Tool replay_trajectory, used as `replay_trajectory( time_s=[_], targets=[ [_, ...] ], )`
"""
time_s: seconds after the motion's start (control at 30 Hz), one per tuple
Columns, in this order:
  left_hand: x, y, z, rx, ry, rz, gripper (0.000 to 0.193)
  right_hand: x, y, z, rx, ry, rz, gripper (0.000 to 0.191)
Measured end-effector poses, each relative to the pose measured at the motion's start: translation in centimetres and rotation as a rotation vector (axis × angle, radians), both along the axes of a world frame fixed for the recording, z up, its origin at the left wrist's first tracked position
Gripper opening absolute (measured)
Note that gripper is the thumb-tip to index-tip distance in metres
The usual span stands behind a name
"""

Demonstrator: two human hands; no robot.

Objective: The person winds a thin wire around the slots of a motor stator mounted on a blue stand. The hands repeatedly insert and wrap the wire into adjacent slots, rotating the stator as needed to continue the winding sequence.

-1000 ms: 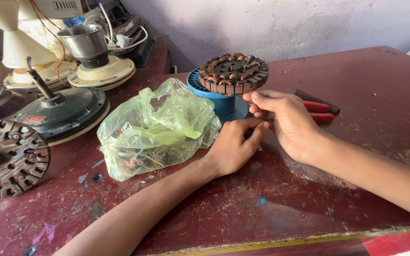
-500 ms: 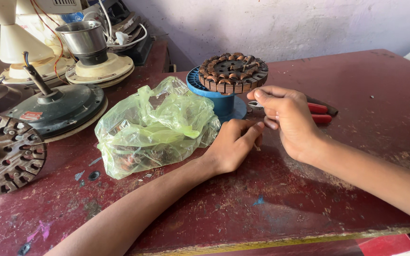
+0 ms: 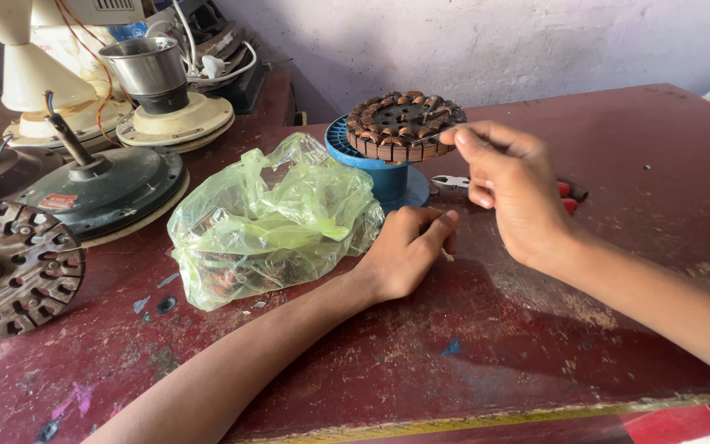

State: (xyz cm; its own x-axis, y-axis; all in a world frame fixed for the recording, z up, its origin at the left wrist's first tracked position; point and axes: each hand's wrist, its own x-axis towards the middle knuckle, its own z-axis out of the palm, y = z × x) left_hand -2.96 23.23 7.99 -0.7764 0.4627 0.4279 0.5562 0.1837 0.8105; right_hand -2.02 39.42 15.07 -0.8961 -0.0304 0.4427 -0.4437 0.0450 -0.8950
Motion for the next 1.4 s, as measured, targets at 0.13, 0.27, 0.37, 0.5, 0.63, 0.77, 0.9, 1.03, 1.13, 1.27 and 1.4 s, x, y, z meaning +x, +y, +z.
replay_trajectory(
  time_s=[0.13, 0.27, 0.37, 0.5, 0.63, 0.77, 0.9, 1.03, 1.13, 1.27, 1.4],
  targets=[
    [-1.4, 0.3, -0.5, 0.130, -0.138, 0.040, 0.063, -0.3, 0.1, -0.5, 0.424, 0.534, -0.022, 0.025],
    [-3.1, -0.2, -0.1, 0.686, -0.627, 0.100, 0.050, -0.1, -0.3, -1.4, 0.753, 0.874, 0.022, 0.019],
    [-3.4, -0.9, 0.4, 0.681, -0.467, 0.158, 0.044, 0.1, -0.1, -1.5, 0.877, 0.825, 0.017, 0.018],
    [-2.4, -0.8, 1.2, 0.580, -0.113, 0.194, 0.034, 0.5, 0.0, -1.4, 0.912, 0.811, -0.006, 0.011],
    [-1.6, -0.5, 2.6, 0.573, -0.027, 0.409, 0.032, 0.9, -0.2, -1.6, 0.925, 0.792, 0.035, 0.006],
    [-0.8, -0.3, 3.3, 0.495, -0.051, 0.408, 0.034, 0.7, -0.2, -1.8, 0.892, 0.722, 0.068, 0.004],
    [-0.4, 0.0, 3.3, 0.411, 0.018, 0.418, 0.034, 0.4, 0.2, -1.6, 0.847, 0.754, 0.052, 0.003],
    [-0.1, 0.0, 3.5, 0.422, 0.067, 0.380, 0.033, 0.5, 0.1, -1.6, 0.813, 0.749, 0.051, 0.005],
    [-0.2, 0.1, 3.5, 0.386, 0.046, 0.386, 0.033, 0.5, 0.1, -1.6, 0.810, 0.723, 0.028, 0.003],
    [-0.9, 0.2, 3.0, 0.516, 0.006, 0.305, 0.029, 0.5, 0.2, -1.9, 0.806, 0.744, 0.051, 0.002],
    [-1.6, 0.1, 1.9, 0.417, -0.005, 0.337, 0.033, 0.4, -0.3, -2.6, 0.862, 0.695, 0.140, 0.009]
  ],
)
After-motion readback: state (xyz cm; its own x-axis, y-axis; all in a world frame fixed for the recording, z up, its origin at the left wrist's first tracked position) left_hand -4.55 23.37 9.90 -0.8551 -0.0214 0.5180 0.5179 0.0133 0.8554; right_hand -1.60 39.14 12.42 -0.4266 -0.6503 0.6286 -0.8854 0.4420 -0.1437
